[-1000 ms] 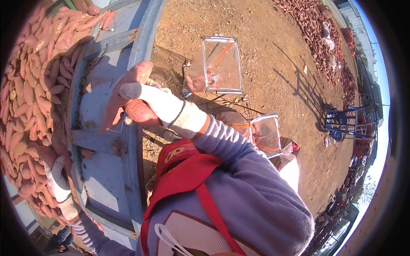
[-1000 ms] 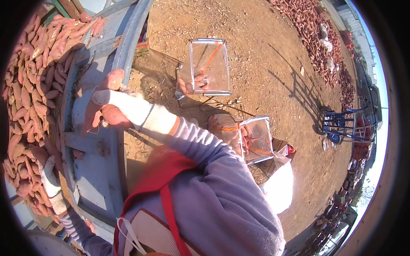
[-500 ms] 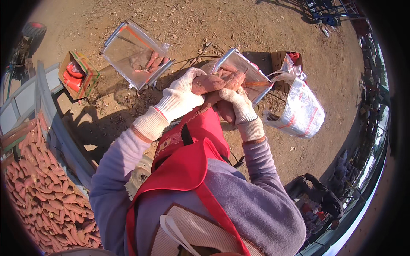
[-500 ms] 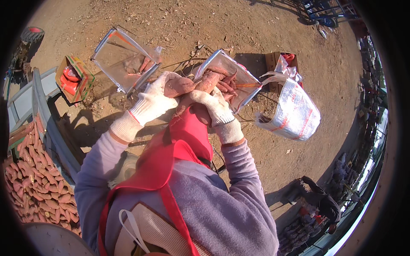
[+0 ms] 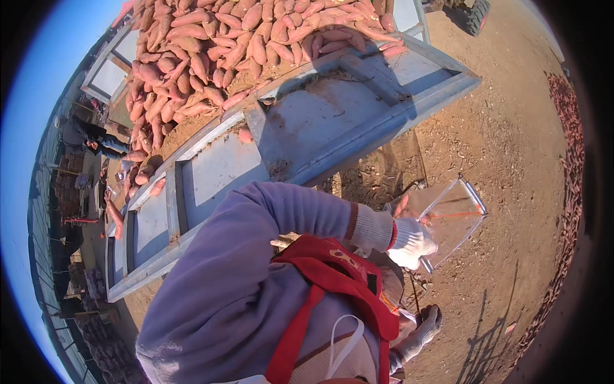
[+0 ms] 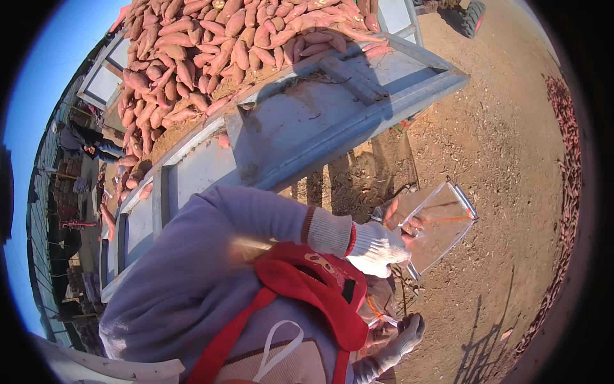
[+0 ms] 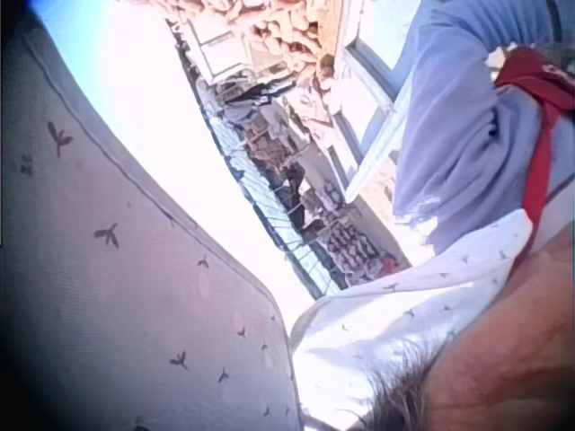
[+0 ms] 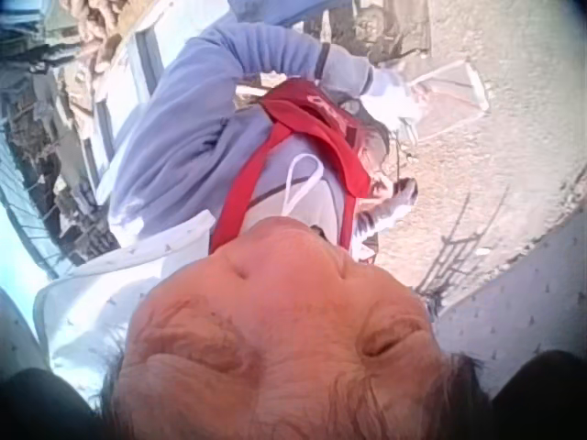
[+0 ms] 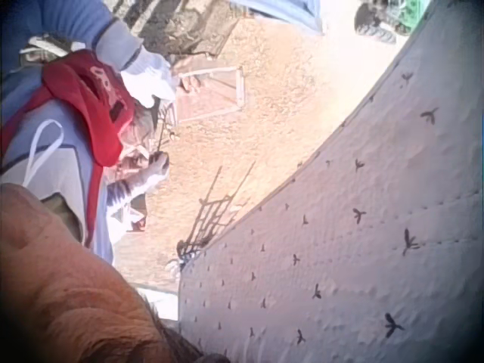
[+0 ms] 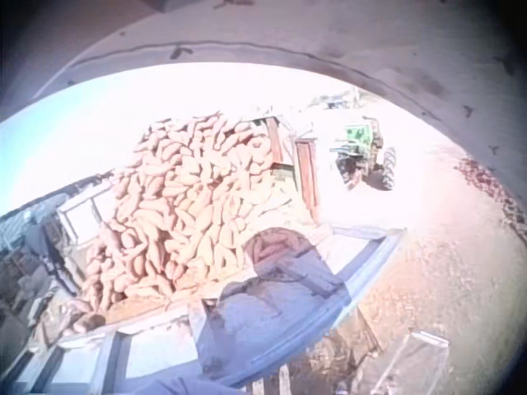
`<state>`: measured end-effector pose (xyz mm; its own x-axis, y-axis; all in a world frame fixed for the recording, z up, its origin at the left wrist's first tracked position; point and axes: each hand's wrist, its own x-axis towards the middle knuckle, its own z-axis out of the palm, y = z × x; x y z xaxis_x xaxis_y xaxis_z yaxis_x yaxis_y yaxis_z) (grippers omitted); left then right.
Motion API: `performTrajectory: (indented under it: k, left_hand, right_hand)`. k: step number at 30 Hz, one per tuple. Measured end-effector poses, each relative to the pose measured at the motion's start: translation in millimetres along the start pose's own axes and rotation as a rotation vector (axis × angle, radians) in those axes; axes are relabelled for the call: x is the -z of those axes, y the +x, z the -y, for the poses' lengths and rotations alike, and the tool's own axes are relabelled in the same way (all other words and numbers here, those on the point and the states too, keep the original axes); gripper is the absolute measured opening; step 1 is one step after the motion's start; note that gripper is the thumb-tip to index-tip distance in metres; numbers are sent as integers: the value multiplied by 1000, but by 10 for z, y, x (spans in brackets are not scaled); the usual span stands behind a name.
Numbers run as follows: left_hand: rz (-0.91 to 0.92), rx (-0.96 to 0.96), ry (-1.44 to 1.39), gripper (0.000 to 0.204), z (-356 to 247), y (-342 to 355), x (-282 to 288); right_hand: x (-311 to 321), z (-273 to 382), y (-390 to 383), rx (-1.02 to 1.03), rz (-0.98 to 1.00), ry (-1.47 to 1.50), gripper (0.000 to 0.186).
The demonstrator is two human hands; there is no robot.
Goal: The person picks sweet potatoes from a large pile on a metal table and places them into a clear plastic bag held in a metal frame. The person repeatedly fills the bag and then sets it aside to continue with another bag.
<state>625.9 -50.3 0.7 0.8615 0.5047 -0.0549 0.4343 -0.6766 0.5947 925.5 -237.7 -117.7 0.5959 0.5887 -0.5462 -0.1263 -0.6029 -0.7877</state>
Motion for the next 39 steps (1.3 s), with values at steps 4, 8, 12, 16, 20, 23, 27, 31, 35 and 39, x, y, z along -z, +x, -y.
performTrajectory:
  k: [4, 8, 12, 16, 20, 23, 27, 31, 35, 39]
  left_hand:
    - [-359, 519, -231, 31, 150, -1416, 906]
    - [-909, 739, -386, 34, 78, -3295, 1008]
    - [-1039, 1523, 96, 22, 26, -5239, 562]
    - [-759, 1934, 252, 40, -24, -6430, -28]
    - [-761, 1882, 408, 47, 119, -6607, -374]
    - [-853, 1946, 539, 22, 191, -6589, -398]
    - [-880, 2108, 280, 33, 72, -6604, -225]
    - [-1358, 1864, -221, 43, -85, -6370, 113]
    - [-1326, 1544, -228, 57, 91, -6265, 490]
    - [-1457, 2245, 426, 72, 376, -7099, 531]
  right_hand:
    - [-1369, 1359, 21, 300, 298, 110, 25]
    - [-2621, 2212, -608, 467, 861, 183, 25]
    - [-3561, 2618, -1287, 419, 1252, 194, 32]
    - [-4304, 2656, -2013, 531, 1458, -18, 33]
    - [-4846, 2338, -2815, 306, 1670, -202, 26]
    - [-5151, 2030, -3357, 231, 1784, -460, 24]
    - [-5461, 1577, -3853, 23, 1881, -609, 25]
    - [-5611, 1203, -4155, -48, 1889, -602, 50]
    - [-5744, 975, -4337, -428, 1942, -383, 44]
    - [-5780, 974, -4217, -380, 1826, -430, 18]
